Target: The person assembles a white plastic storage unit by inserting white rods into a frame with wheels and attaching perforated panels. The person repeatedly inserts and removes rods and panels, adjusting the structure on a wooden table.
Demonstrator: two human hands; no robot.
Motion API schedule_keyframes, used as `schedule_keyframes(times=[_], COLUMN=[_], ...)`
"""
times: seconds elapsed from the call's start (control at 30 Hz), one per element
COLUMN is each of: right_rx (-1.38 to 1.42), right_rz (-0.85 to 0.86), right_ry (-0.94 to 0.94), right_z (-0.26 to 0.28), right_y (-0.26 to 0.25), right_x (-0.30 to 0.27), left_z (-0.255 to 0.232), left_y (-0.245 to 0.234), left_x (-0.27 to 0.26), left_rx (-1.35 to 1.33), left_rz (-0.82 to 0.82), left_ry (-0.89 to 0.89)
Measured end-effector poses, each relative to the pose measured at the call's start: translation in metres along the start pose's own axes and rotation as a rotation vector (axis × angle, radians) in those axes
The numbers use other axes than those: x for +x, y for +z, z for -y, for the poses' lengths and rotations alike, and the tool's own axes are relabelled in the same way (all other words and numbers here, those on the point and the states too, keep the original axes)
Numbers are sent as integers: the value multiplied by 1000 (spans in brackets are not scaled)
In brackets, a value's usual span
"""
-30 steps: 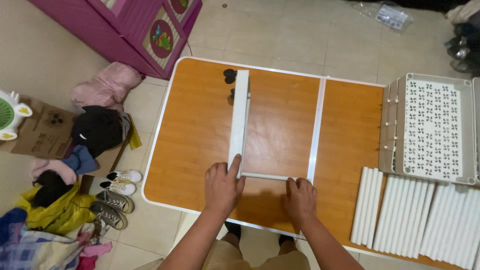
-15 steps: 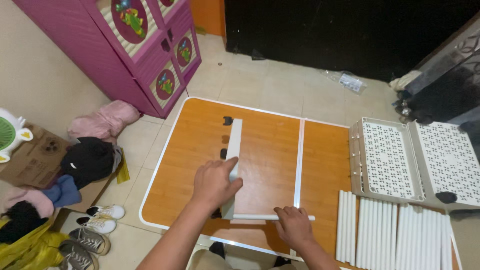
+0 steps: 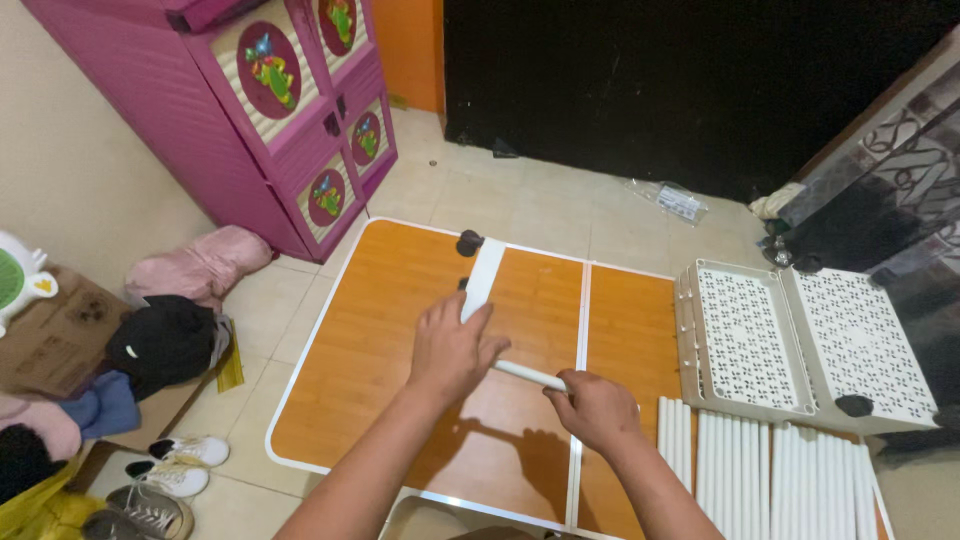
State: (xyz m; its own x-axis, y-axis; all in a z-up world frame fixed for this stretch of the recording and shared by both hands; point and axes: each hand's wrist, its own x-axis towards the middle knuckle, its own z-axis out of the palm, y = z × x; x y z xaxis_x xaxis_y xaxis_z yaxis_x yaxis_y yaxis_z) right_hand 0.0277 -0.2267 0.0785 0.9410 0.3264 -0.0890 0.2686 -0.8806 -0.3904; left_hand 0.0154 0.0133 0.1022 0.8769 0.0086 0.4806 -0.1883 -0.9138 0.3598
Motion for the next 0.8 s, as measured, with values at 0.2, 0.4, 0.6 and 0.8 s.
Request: schedule_keyframes(times=[0.2,0.4,0.6,0.8], right_rx=[-33,-62,-221,-41], right_rz=[-245,-433,48,582], right_ry=[-173,-376,-12,14], right_z=[-8,-11,-1,2], right_y=[-2,9,-5,-35], right_x=[24,40,62,97], left_z=[12,25,20,19], left_y=[19,33,31,10], left_x=[-2,17,26,33], left_rx=[78,148,190,186], left_rz=[122,171,222,352], left_ry=[-49,-93,-127,-44])
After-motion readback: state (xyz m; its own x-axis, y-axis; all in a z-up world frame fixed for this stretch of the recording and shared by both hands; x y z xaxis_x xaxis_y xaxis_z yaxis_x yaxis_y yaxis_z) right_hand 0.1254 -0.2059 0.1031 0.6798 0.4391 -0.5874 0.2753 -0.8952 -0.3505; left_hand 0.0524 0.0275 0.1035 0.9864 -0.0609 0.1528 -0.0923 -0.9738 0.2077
